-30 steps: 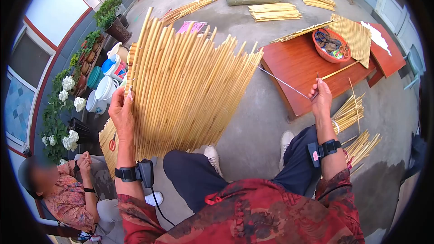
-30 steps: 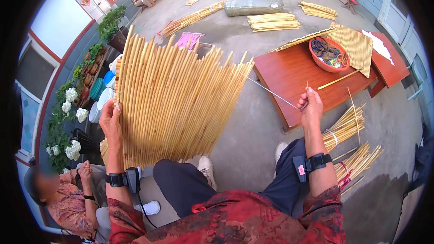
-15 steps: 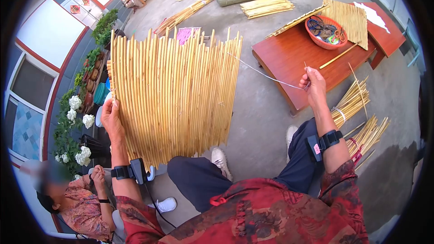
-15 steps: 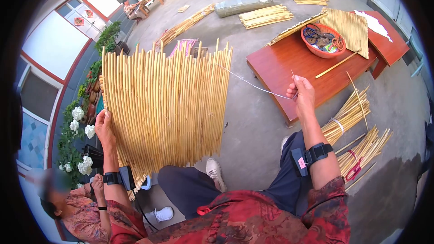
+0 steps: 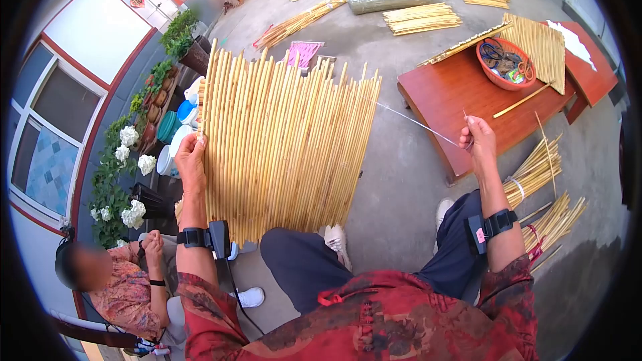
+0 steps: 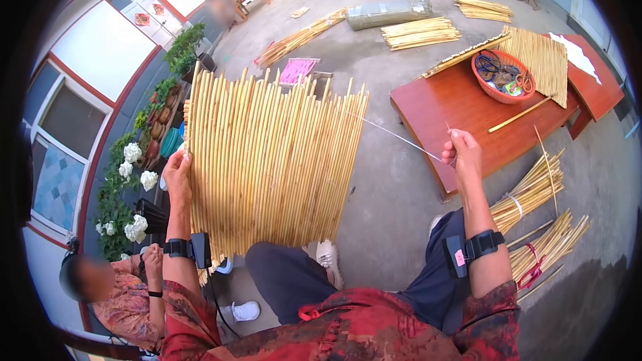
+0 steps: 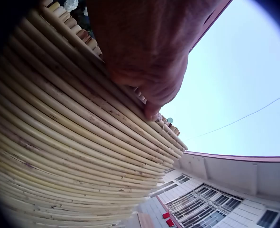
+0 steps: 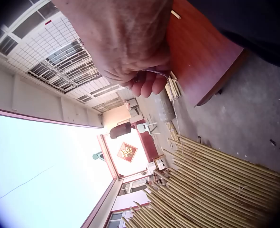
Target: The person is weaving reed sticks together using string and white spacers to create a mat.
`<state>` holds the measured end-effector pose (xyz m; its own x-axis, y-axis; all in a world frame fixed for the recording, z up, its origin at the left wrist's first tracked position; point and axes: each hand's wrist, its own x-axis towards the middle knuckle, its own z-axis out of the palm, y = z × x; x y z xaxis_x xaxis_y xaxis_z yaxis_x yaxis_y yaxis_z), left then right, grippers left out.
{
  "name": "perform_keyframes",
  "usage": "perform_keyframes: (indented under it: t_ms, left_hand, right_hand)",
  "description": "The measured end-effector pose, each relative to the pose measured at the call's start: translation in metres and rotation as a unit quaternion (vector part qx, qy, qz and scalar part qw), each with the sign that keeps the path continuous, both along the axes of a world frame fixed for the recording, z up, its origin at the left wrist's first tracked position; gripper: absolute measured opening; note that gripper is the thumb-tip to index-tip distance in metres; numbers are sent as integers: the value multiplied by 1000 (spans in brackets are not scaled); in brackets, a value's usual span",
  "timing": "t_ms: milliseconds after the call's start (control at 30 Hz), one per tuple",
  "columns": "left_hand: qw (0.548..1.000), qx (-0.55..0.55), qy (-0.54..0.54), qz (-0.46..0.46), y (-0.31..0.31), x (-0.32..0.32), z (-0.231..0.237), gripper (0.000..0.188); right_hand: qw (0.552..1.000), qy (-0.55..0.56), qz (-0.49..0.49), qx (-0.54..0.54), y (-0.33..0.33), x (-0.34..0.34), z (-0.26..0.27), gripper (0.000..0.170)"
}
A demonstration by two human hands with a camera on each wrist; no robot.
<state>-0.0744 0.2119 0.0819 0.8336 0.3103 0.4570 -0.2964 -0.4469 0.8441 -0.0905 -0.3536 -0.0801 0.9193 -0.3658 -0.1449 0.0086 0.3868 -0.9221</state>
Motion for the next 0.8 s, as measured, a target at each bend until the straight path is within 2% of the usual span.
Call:
perform_keyframes:
  t_ms: [133,333,500,733,800]
  left_hand:
    - [1000,-1,10,4,2,4,-6,17]
    - [1000,-4,25,-4,3,6,-14,18]
    - [999,-13,31,-15,-1,7,-16,19]
    - [998,23,43,-41,3,7,-15,20]
    - [997,53,51,-37,-2,2,-11,22]
  right_hand:
    - [1000,7,-22,-14,2,1,1,16]
    - [999,17,-2,-35,5,5,-3,17]
    - [997,2,-35,-62,3,6,-5,18]
    - [995,24,-36,-91,-8,0,3,19]
    - [998,56,-25,21,-12,-2,7,23]
